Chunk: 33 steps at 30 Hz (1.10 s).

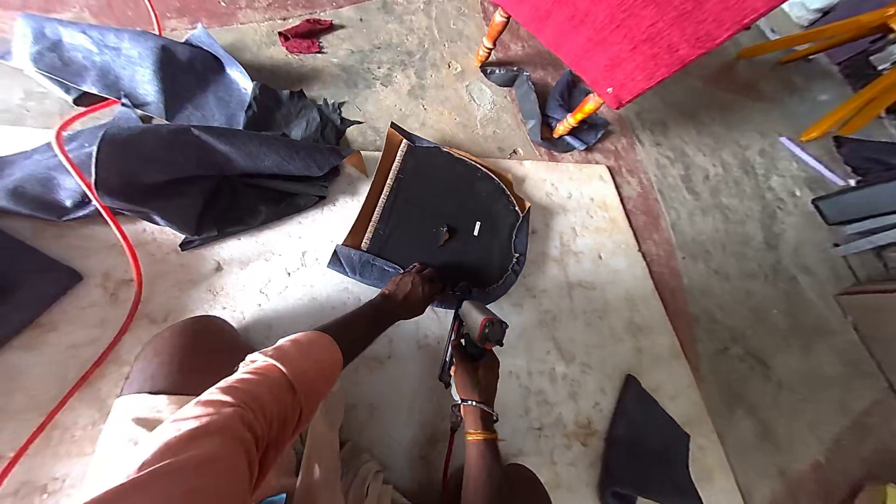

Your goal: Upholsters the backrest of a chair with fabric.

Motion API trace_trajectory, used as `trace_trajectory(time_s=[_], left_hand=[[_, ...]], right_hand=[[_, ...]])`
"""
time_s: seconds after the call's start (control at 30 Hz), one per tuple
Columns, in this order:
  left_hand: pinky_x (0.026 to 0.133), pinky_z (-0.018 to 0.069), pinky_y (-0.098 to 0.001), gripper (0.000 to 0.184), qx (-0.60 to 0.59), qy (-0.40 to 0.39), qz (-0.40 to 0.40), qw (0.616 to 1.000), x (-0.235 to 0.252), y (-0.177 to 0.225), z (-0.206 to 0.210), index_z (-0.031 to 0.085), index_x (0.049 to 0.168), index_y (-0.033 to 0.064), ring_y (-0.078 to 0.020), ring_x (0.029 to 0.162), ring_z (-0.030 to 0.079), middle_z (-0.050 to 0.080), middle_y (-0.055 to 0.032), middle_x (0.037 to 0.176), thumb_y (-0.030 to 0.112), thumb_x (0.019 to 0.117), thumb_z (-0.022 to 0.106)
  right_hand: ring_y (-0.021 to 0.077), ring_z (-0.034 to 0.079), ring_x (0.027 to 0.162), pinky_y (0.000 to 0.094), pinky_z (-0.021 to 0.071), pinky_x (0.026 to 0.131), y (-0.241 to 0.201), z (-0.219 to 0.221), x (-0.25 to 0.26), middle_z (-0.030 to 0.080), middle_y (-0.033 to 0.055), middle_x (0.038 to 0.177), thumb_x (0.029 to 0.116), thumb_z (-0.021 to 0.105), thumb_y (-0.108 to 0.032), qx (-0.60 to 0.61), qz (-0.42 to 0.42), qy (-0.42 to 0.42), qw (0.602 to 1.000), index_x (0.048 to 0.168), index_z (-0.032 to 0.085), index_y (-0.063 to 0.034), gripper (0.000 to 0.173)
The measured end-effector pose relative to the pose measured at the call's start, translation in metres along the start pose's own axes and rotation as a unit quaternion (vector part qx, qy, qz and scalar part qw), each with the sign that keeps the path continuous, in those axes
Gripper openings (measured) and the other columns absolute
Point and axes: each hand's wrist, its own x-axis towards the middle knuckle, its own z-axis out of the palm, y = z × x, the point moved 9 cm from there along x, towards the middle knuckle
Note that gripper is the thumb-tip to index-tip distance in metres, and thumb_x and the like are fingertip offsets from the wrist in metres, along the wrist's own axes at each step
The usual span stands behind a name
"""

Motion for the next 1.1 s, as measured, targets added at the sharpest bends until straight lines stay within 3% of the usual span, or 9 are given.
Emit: trace_trajectory(time_s=[0.13,0.23,0.37,0.5,0.6,0.7,0.87,1.0,1.1], left_hand=[[0.094,0.0558,-0.0525,0.021,-0.014,-0.006,-0.053,0.998,0.002,-0.009,-0.003,0.071,0.114,0.0094,-0.0305,0.121,0.062,0.066,-0.0082,0.126,0.020,0.1035,0.056],[0.093,0.0559,-0.0537,0.022,-0.008,-0.021,-0.076,0.997,0.006,-0.011,-0.001,0.070,0.115,0.0087,-0.0303,0.118,0.064,0.066,-0.0086,0.127,0.019,0.1040,0.054],[0.092,0.0553,-0.0586,0.024,-0.022,-0.026,-0.120,0.992,0.008,-0.011,-0.003,0.070,0.118,0.0075,-0.0339,0.118,0.064,0.066,-0.0113,0.130,0.019,0.1044,0.053],[0.100,0.0519,-0.0560,0.037,-0.025,-0.062,-0.058,0.996,0.004,-0.024,-0.014,0.069,0.119,0.0067,-0.0317,0.131,0.054,0.058,-0.0100,0.139,0.038,0.1032,0.058],[0.109,0.0466,-0.0526,0.030,-0.015,-0.081,-0.009,0.997,-0.001,-0.031,-0.020,0.069,0.123,0.0066,-0.0303,0.136,0.052,0.059,-0.0100,0.142,0.026,0.1045,0.057],[0.099,0.0524,-0.0539,0.023,0.011,-0.063,-0.019,0.998,0.005,-0.022,-0.024,0.069,0.121,0.0103,-0.0325,0.124,0.060,0.065,-0.0105,0.130,0.018,0.1047,0.054],[0.087,0.0560,-0.0559,0.026,0.031,-0.035,-0.062,0.997,0.002,-0.021,-0.021,0.067,0.125,0.0116,-0.0346,0.117,0.064,0.065,-0.0090,0.131,0.013,0.1060,0.049],[0.093,0.0542,-0.0571,0.031,0.009,-0.057,-0.018,0.998,-0.002,-0.034,-0.027,0.068,0.121,0.0121,-0.0302,0.126,0.059,0.062,-0.0065,0.136,0.035,0.1036,0.058],[0.097,0.0537,-0.0554,0.023,0.006,-0.063,0.012,0.998,-0.004,-0.041,-0.026,0.070,0.118,0.0123,-0.0299,0.124,0.060,0.064,-0.0074,0.131,0.026,0.1026,0.060]], right_hand=[[0.0194,0.063,0.054,0.0421,0.0566,0.055,-0.004,0.020,0.003,0.066,0.0079,0.069,0.0901,0.075,-0.021,-0.002,-0.013,-0.029,0.999,0.096,0.069,-0.0026,0.020],[0.0193,0.065,0.059,0.0428,0.0575,0.059,-0.010,0.037,0.005,0.067,0.0077,0.073,0.0914,0.074,-0.023,-0.045,-0.020,-0.046,0.998,0.098,0.070,-0.0036,0.021],[0.0245,0.071,0.083,0.0506,0.0565,0.078,-0.020,0.045,0.004,0.073,0.0110,0.088,0.0931,0.073,-0.028,-0.120,0.000,-0.037,0.992,0.109,0.071,-0.0049,0.029],[0.0242,0.070,0.079,0.0496,0.0571,0.077,-0.016,0.035,-0.007,0.073,0.0118,0.086,0.0914,0.075,-0.025,-0.079,-0.054,0.004,0.995,0.107,0.071,-0.0014,0.028],[0.0212,0.067,0.065,0.0453,0.0581,0.066,-0.014,0.043,-0.011,0.070,0.0102,0.079,0.0906,0.076,-0.024,-0.041,-0.065,-0.002,0.997,0.103,0.070,-0.0009,0.026],[0.0212,0.067,0.067,0.0453,0.0578,0.068,-0.026,0.058,-0.009,0.070,0.0106,0.080,0.0918,0.074,-0.022,-0.054,-0.073,-0.021,0.996,0.104,0.070,-0.0013,0.024],[0.0255,0.071,0.086,0.0499,0.0564,0.081,-0.038,0.064,-0.004,0.073,0.0132,0.092,0.0922,0.076,-0.025,-0.119,-0.028,-0.029,0.992,0.113,0.069,-0.0023,0.031],[0.0229,0.068,0.071,0.0474,0.0572,0.070,-0.035,0.057,-0.012,0.071,0.0111,0.082,0.0919,0.074,-0.023,-0.071,-0.048,-0.016,0.996,0.107,0.070,-0.0021,0.026],[0.0193,0.064,0.057,0.0429,0.0567,0.059,-0.028,0.058,-0.024,0.067,0.0084,0.072,0.0915,0.075,-0.021,-0.015,-0.051,-0.021,0.998,0.101,0.069,-0.0021,0.022]])
